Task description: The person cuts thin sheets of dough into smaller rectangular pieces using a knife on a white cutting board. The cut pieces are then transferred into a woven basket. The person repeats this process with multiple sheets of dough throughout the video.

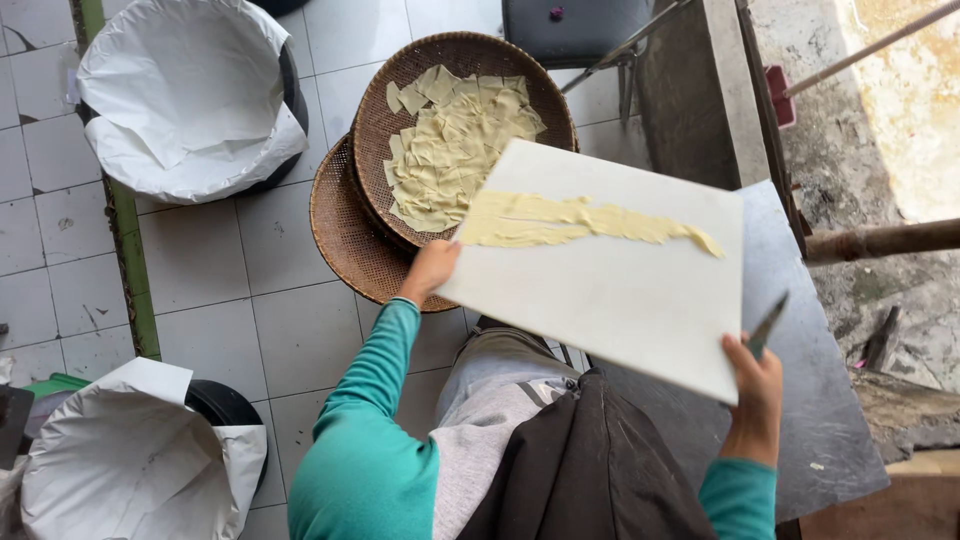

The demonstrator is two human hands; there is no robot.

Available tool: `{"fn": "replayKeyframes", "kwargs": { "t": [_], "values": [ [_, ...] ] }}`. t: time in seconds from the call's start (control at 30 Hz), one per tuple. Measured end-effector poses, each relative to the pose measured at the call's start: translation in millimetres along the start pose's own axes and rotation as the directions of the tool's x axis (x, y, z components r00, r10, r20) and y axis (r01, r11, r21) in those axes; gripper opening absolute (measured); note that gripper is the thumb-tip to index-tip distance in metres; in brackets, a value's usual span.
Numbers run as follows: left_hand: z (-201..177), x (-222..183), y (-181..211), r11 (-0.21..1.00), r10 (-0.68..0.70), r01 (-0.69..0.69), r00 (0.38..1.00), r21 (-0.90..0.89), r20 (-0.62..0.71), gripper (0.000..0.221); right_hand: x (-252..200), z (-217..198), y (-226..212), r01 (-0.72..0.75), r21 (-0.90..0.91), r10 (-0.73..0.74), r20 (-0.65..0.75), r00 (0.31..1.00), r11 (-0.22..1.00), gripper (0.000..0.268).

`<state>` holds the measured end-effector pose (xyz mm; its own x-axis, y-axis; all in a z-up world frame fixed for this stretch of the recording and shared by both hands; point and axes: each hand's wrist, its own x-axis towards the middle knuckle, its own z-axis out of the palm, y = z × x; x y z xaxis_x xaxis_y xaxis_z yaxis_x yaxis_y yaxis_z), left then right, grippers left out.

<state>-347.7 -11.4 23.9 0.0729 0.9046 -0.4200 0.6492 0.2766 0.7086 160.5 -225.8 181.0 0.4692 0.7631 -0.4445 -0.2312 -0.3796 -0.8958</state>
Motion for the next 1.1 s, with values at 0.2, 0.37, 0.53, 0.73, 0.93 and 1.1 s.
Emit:
{"fn": "replayKeyframes", "kwargs": {
  "t": [0.2,0.37,0.53,0.73,0.93,1.1],
  "values": [
    [-88.0,68.7,-69.6,0.825,-0.186,0.182,0.981,-0.534,0.046,0.037,180.4,152.3,-36.2,-0.151,-0.197,0.183,0.156,0.971,0.969,0.034],
    [-114.3,51.0,-97.6,0.793,-0.605,0.607,0.794,-0.044,0.058,0.038,239.1,207.5,-21.5,-0.200,-0.360,0.292,0.221,0.930,0.911,0.031],
    [-86.3,-5.1,-95.1,0.898,-0.421,0.411,0.907,-0.160,-0.032,0.035,179.8,176.6,-18.8,-0.225,-0.454,0.286,0.069,0.956,0.862,0.031],
    [-39.9,-37.7,-2.3,0.997,0.012,0.005,0.976,0.078,-0.219,0.041,24.9,48.1,21.3,0.029,-0.162,-0.034,-0.027,0.999,0.986,0.029],
    [56.7,-13.1,115.9,0.943,0.296,-0.304,0.952,0.139,0.075,0.042,-93.2,-52.7,116.9,0.183,-0.125,-0.220,-0.437,0.872,0.975,0.030],
    [151.4,-28.5,173.1,0.813,0.494,-0.548,0.828,0.196,0.264,0.044,-168.8,-94.1,193.8,-0.023,-0.334,-0.231,-0.699,0.677,0.942,0.043]
  ]
}}
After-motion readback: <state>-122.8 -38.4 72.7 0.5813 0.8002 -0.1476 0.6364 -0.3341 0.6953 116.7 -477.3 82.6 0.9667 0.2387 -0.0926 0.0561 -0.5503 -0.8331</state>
